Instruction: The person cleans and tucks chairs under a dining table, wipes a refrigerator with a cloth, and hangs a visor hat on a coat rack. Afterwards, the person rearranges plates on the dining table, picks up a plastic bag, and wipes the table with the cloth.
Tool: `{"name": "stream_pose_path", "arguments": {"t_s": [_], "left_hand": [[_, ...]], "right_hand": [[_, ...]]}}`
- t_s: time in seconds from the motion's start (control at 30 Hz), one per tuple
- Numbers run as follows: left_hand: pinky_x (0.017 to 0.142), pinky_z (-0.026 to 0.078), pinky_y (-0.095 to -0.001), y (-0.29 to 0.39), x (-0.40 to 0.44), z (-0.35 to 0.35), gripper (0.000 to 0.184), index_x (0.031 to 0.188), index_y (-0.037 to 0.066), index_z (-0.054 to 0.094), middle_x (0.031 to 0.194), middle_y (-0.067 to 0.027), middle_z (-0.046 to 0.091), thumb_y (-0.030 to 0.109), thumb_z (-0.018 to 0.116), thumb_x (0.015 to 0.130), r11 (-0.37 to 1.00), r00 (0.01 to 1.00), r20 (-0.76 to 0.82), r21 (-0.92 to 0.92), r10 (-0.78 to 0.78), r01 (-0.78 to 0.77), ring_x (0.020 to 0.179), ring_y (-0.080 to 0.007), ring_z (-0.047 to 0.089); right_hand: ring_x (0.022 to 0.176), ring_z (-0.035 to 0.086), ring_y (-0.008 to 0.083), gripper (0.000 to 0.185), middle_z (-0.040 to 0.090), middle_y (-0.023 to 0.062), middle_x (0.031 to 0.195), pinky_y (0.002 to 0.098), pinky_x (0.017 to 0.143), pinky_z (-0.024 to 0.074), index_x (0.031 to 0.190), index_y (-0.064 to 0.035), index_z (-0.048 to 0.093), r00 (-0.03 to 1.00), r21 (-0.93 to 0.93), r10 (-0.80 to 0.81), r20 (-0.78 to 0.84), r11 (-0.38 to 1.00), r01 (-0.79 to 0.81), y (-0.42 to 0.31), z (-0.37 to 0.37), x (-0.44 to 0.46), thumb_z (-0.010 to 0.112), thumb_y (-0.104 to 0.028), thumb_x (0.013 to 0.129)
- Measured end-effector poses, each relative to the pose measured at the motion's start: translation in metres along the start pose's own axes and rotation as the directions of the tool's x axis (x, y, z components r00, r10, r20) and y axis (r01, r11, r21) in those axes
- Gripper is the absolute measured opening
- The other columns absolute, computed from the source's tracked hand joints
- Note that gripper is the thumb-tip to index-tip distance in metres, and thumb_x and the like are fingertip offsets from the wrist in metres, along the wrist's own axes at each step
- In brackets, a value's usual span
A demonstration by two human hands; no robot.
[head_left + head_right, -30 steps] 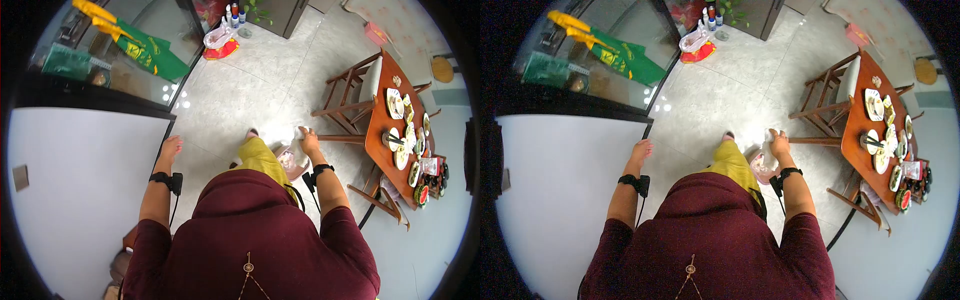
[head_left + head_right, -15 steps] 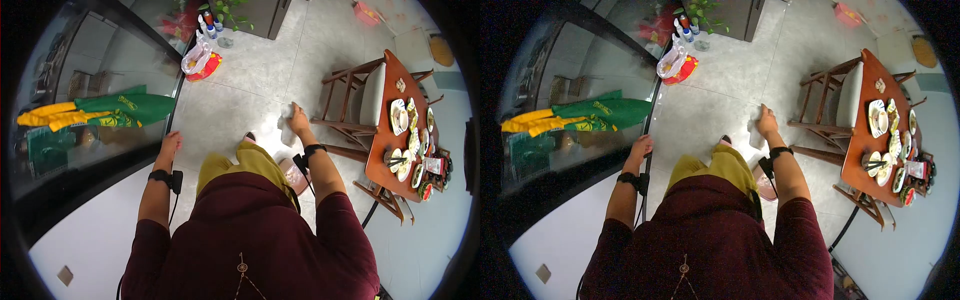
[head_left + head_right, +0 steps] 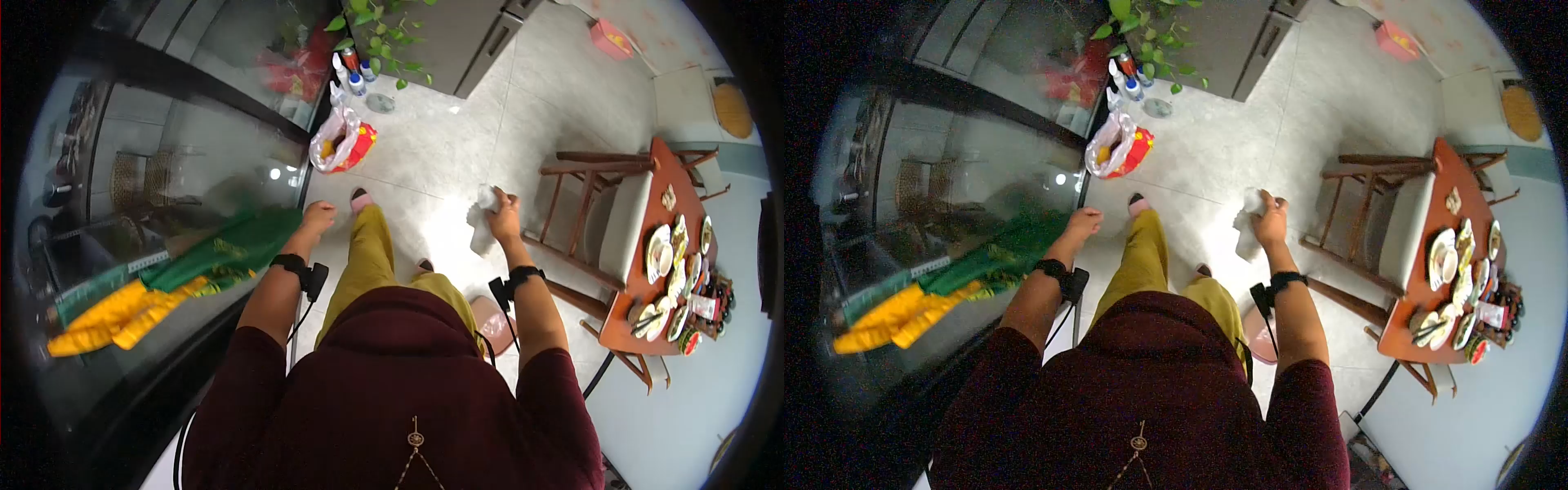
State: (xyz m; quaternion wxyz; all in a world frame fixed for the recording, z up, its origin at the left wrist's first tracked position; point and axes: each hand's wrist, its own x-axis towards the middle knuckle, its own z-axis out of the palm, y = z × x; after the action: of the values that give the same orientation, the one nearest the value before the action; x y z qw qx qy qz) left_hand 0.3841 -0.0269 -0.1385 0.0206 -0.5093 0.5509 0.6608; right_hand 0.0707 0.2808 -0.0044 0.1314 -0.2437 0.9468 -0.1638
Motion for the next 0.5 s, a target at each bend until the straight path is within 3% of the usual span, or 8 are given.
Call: {"name": "stream_pose_path", "arguments": {"t_s": [0.17,0.23,0.3,0.43,0.5], "left_hand": [[0.056,0.044,-0.0266,0.038,0.063,-0.03,0.023,0.091,0.004,0.062,0.075,-0.003,0.059,0.025,0.063,0.081,0.988,0.999,0.02,0.147,-0.047,0.043,0.06,-0.0122,0.051],[0.056,0.043,-0.0268,0.046,0.097,-0.042,0.025,0.09,0.004,0.062,0.074,-0.0032,0.06,0.027,0.061,0.082,0.982,0.997,0.008,0.176,-0.072,0.069,0.06,-0.0122,0.051],[0.068,0.048,-0.0375,0.041,0.135,-0.051,0.036,0.085,0.001,0.065,0.084,-0.0163,0.066,0.036,0.059,0.081,0.937,0.995,-0.008,0.339,0.098,-0.089,0.073,-0.0283,0.063],[0.062,0.045,-0.0362,0.017,0.197,-0.062,0.033,0.091,-0.001,0.062,0.079,-0.0116,0.064,0.031,0.057,0.084,0.908,0.987,-0.031,0.397,0.158,-0.133,0.067,-0.0227,0.058],[0.069,0.045,-0.0433,0.011,0.224,-0.062,0.036,0.093,-0.004,0.061,0.084,-0.0178,0.065,0.031,0.057,0.084,0.767,0.958,0.01,0.596,0.288,-0.237,0.077,-0.0341,0.061]], "right_hand": [[0.107,0.052,0.0348,0.066,0.041,0.0183,0.123,0.0384,0.093,0.0444,0.129,-0.0179,0.046,0.972,-0.025,0.208,0.105,0.978,-0.207,-0.021,0.023,0.051,0.063,-0.009,0.067],[0.106,0.052,0.0347,0.068,0.041,0.0185,0.123,0.0385,0.092,0.045,0.132,-0.0192,0.042,0.963,-0.025,0.224,0.151,0.975,-0.223,-0.03,0.045,0.073,0.063,-0.01,0.068],[0.105,0.053,0.0357,0.069,0.041,0.0189,0.123,0.0394,0.091,0.0456,0.134,-0.0197,0.039,0.968,0.057,0.191,0.162,0.978,-0.202,-0.054,0.067,0.092,0.062,-0.01,0.069],[0.103,0.053,0.0366,0.07,0.043,0.0187,0.123,0.0427,0.088,0.0471,0.134,-0.0244,0.038,0.952,0.146,0.097,0.292,0.979,-0.144,-0.109,0.115,0.103,0.06,-0.009,0.069],[0.106,0.052,0.0365,0.071,0.044,0.0192,0.122,0.0432,0.088,0.0473,0.133,-0.0261,0.038,0.935,0.183,-0.046,0.352,0.983,-0.021,-0.125,0.141,0.109,0.059,-0.008,0.069]]}}
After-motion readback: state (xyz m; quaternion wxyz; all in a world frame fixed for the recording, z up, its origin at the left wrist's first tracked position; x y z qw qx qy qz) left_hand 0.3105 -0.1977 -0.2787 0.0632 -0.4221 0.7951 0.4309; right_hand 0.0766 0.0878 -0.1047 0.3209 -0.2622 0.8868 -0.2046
